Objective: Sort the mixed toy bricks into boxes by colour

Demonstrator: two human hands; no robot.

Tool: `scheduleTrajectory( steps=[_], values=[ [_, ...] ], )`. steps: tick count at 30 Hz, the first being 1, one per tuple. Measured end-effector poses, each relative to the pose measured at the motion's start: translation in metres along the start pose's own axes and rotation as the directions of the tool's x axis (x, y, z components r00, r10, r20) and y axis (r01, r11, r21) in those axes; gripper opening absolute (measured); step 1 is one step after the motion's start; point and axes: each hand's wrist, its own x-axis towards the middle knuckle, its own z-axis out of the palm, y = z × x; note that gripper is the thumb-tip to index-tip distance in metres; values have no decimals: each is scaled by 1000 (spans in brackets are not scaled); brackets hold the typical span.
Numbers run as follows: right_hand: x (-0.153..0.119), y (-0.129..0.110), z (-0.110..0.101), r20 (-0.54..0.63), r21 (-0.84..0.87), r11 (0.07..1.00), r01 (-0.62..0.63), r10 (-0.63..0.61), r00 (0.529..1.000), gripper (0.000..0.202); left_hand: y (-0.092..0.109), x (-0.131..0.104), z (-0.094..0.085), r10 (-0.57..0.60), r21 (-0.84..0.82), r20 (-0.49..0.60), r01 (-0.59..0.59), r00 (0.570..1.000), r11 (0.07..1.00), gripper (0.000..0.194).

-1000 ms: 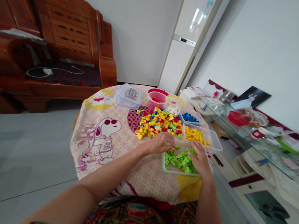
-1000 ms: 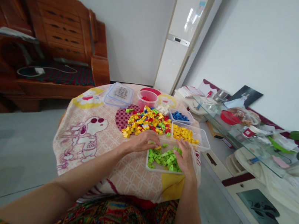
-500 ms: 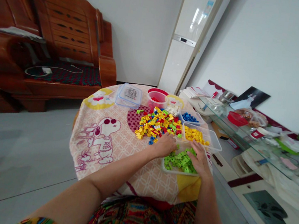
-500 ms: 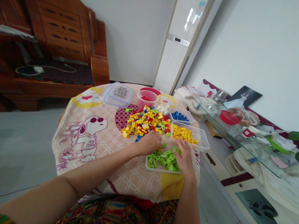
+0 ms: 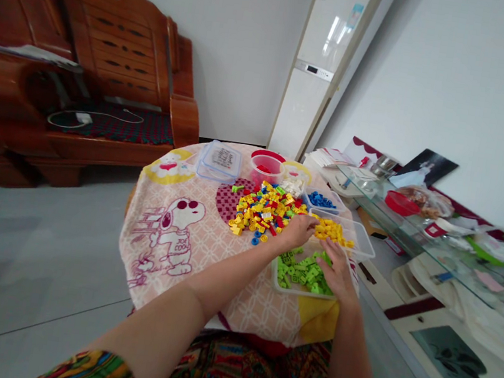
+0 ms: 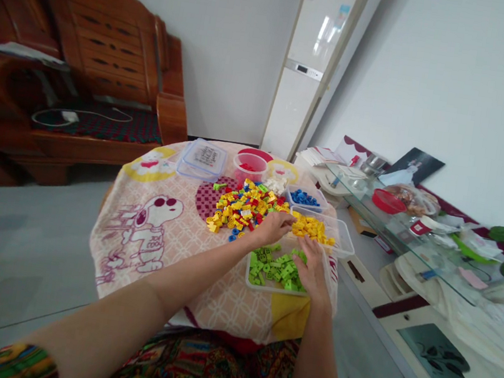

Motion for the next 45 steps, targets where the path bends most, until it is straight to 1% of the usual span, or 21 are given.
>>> scheduleTrajectory(
  steps=[2, 4, 6, 8, 10, 12, 14, 16, 17, 19, 22, 24, 28, 31, 35, 39, 42, 45],
  values=[
    [0, 1, 0, -1, -3, 1000, 4, -4, 1000, 55, -5, 6, 9, 2, -87, 9, -1, 1000, 996, 43],
    [-1, 2, 1, -3, -1, 1000, 6, -6, 1000, 55, -11, 4, 11, 52, -139, -7, -52, 999, 989, 50],
    [-2, 3, 1, -2, 3, 1000, 5, -5, 1000, 55, -19, -4, 3, 99, -132, -43, -104, 994, 986, 48],
    [-2, 4, 1, -2, 5, 1000, -2, 2, 1000, 54, -28, -16, -15, 82, -70, -67, -87, 994, 994, 39],
    [-2, 4, 1, -3, 13, 1000, -4, 4, 1000, 52, -38, -28, -40, 15, 31, -97, -13, 995, 999, 26],
    [-1, 3, 0, -5, 22, 1000, 3, -3, 1000, 52, -50, -39, -66, -95, 119, -139, 112, 986, 987, 22],
    [-1, 3, 0, -6, 25, 1000, 12, -12, 1000, 52, -62, -50, -88, -224, 196, -162, 254, 961, 947, 21],
    [-1, 4, 0, -5, 22, 1000, 17, -17, 1000, 52, -72, -59, -104, -347, 272, -160, 379, 924, 884, 22],
    [-1, 4, 0, -5, 20, 1000, 16, -16, 1000, 52, -76, -62, -109, -388, 309, -145, 414, 910, 856, 22],
    [-1, 6, 0, -9, 15, 1000, 9, -9, 1000, 53, -81, -67, -117, -428, 376, -105, 434, 898, 819, 21],
    [-1, 8, 1, -7, 9, 1000, -3, 3, 1000, 55, -81, -71, -122, -452, 457, -15, 408, 892, 791, 22],
    [-1, 9, 2, 2, 6, 1000, -5, 5, 1000, 55, -79, -73, -124, -461, 502, 20, 390, 887, 772, 24],
    [-1, 9, 1, 4, 5, 1000, -14, 14, 1000, 55, -77, -75, -126, -428, 590, 9, 341, 904, 732, 33],
    [-1, 7, 1, 1, 8, 1000, -18, 18, 1000, 55, -78, -76, -124, -436, 607, 0, 347, 900, 715, 36],
    [-1, 5, -1, 12, 12, 1000, -8, 8, 1000, 53, -80, -76, -118, -444, 582, -51, 388, 895, 714, 31],
    [-2, 4, 0, -4, 18, 1000, -7, 7, 1000, 52, -86, -75, -114, -436, 526, -83, 411, 896, 745, 25],
    [-3, 4, 0, -6, 12, 1000, -14, 14, 1000, 52, -93, -72, -115, -410, 439, -111, 414, 905, 797, 24],
    [-2, 5, 1, -2, 7, 1000, -8, 8, 1000, 52, -96, -69, -116, -321, 303, -169, 359, 932, 883, 25]
  ],
)
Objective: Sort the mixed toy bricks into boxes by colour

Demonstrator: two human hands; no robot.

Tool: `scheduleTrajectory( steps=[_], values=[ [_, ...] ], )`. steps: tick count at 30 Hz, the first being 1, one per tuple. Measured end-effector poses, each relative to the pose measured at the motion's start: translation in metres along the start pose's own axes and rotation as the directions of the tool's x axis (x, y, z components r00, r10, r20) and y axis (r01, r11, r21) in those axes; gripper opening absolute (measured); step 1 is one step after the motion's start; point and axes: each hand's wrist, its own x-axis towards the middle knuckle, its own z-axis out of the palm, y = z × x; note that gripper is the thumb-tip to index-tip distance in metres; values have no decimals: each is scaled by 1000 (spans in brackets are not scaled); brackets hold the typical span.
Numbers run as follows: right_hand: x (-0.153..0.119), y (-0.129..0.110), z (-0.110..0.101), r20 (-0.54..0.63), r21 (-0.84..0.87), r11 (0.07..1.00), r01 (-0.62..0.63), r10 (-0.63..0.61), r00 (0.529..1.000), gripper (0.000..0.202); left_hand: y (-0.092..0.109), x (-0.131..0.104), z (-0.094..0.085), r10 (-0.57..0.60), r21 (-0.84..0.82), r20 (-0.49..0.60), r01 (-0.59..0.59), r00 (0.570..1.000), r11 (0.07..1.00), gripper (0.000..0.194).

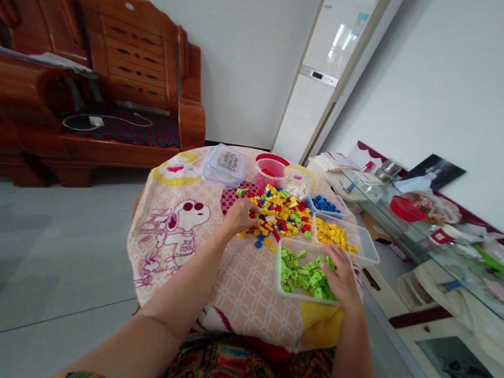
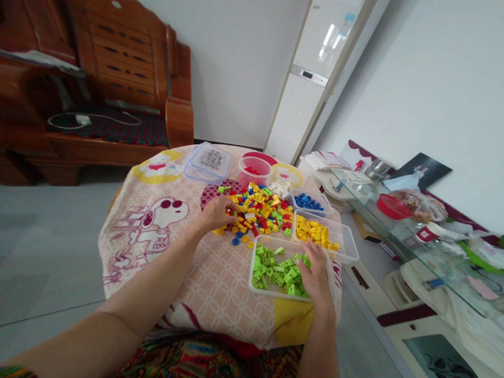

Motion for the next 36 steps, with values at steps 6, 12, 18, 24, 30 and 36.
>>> scheduleTrajectory(
  steps=[6, 12, 18, 24, 30, 36],
  values=[
    [1, -1, -1, 8, 3, 1000, 0, 0, 1000, 54, 29, -8, 10, 238, -410, 23, -208, 971, 888, 28],
    [1, -2, -2, 10, 16, 1000, -7, 7, 1000, 55, 70, -25, 33, 512, -506, 135, -385, 848, 772, 29],
    [1, -1, -1, 7, 26, 1000, -12, 12, 1000, 55, 47, -10, 28, 302, -372, -97, -315, 949, 873, 27],
    [1, -1, 0, 1, 11, 1000, -7, 7, 1000, 53, -13, 34, 9, -91, -36, -271, 84, 958, 996, 43],
    [0, -2, 0, -5, 5, 1000, 5, -5, 1000, 53, -46, 64, 7, -102, 200, -28, 105, 994, 974, 48],
    [0, -3, -1, -2, 7, 1000, 24, -24, 1000, 54, -61, 79, 14, -88, 233, 81, 67, 993, 970, 41]
  ],
)
